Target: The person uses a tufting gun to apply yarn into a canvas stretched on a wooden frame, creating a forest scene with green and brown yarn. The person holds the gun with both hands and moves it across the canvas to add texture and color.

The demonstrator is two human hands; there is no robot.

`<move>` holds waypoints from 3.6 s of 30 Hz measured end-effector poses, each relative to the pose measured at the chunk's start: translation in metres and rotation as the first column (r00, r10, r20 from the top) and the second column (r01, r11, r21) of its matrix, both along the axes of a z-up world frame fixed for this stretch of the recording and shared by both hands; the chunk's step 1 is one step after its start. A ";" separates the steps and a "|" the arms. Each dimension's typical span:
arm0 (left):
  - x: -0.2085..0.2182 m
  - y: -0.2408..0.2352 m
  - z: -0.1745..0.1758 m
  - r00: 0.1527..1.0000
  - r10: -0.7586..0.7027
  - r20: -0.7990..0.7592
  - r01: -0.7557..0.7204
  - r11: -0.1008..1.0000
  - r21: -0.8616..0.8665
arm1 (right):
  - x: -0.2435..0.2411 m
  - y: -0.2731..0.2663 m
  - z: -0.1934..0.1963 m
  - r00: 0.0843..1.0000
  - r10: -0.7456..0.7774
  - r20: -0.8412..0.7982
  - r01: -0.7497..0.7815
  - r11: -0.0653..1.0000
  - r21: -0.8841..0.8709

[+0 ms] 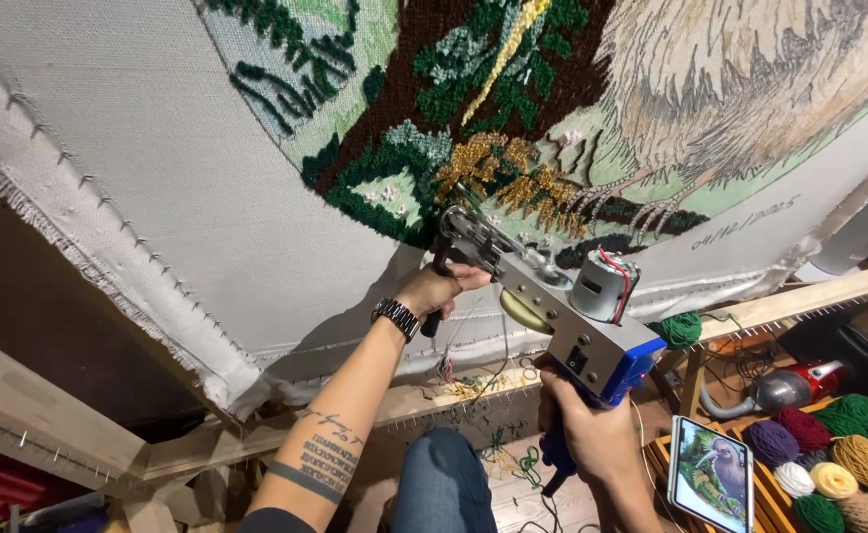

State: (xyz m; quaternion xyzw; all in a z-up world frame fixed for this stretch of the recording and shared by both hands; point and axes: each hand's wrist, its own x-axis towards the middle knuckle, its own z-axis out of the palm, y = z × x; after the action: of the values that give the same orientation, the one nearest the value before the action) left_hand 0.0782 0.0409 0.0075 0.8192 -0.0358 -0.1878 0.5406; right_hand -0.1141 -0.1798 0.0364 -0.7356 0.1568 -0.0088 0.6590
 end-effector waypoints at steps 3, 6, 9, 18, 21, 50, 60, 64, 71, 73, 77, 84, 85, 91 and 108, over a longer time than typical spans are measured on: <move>0.003 -0.003 -0.006 0.995 0.093 -0.038 -0.097 0.988 -0.123 | 0.004 -0.010 -0.013 0.994 0.064 0.092 -0.070 0.996 0.057; -0.020 -0.013 0.013 0.989 0.095 -0.118 -0.108 0.988 -0.111 | 0.003 -0.026 -0.024 0.986 0.075 0.151 -0.091 0.990 0.106; -0.016 -0.022 -0.010 0.976 0.079 -0.202 -0.126 0.963 -0.236 | -0.010 -0.033 -0.023 0.982 -0.011 0.187 -0.030 0.977 0.213; -0.058 -0.036 -0.016 0.982 -0.184 -0.033 0.162 0.926 -0.340 | -0.050 -0.069 -0.021 0.963 0.022 0.267 -0.132 0.906 0.402; -0.059 -0.041 -0.004 0.978 -0.204 0.052 0.211 0.952 -0.223 | -0.054 -0.073 -0.019 0.959 0.001 0.284 -0.123 0.903 0.411; -0.051 -0.027 -0.019 0.981 -0.195 -0.026 0.190 0.975 -0.118 | -0.043 -0.045 0.000 0.993 -0.075 0.096 0.037 0.937 0.347; -0.017 -0.017 -0.007 0.996 0.040 -0.074 -0.033 0.995 0.095 | -0.010 -0.012 -0.024 0.990 -0.005 0.140 -0.025 0.977 0.210; 0.030 -0.007 -0.059 0.999 0.008 0.044 -0.006 0.999 -0.044 | -0.009 0.009 -0.006 0.988 -0.117 -0.105 0.118 0.993 0.003; 0.028 -0.005 -0.047 0.997 0.082 -0.014 -0.083 0.972 -0.222 | 0.003 0.003 -0.030 0.998 -0.043 0.038 0.034 0.979 0.200; 0.029 -0.006 -0.045 0.994 0.095 -0.057 -0.105 0.971 -0.213 | 0.004 0.000 -0.029 0.997 -0.047 0.055 0.032 0.967 0.254; 0.023 -0.006 -0.034 0.999 0.014 0.031 -0.009 0.990 -0.142 | 0.000 0.005 -0.014 0.994 -0.041 0.097 0.015 0.966 0.257; 0.005 -0.006 -0.007 0.998 0.056 -0.013 -0.058 0.989 -0.136 | 0.003 -0.002 -0.021 0.984 -0.002 0.181 -0.047 0.962 0.270; 0.004 -0.007 -0.006 0.998 0.058 -0.010 -0.059 0.989 -0.136 | 0.001 -0.002 -0.017 0.983 0.000 0.183 -0.050 0.962 0.270; -0.014 -0.026 -0.020 0.981 0.102 -0.167 -0.145 0.953 -0.265 | -0.017 -0.020 -0.015 0.979 -0.089 0.185 0.018 0.934 0.356; -0.063 -0.054 0.015 0.981 -0.193 0.036 0.195 0.977 -0.080 | -0.060 -0.070 -0.013 0.973 -0.123 0.196 0.013 0.876 0.483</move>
State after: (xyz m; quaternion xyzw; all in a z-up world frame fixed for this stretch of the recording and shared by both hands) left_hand 0.0147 -0.0130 0.0224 0.7911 -0.1310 -0.2267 0.5528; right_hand -0.1739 -0.2499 0.0232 -0.5383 0.1057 -0.0748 0.8327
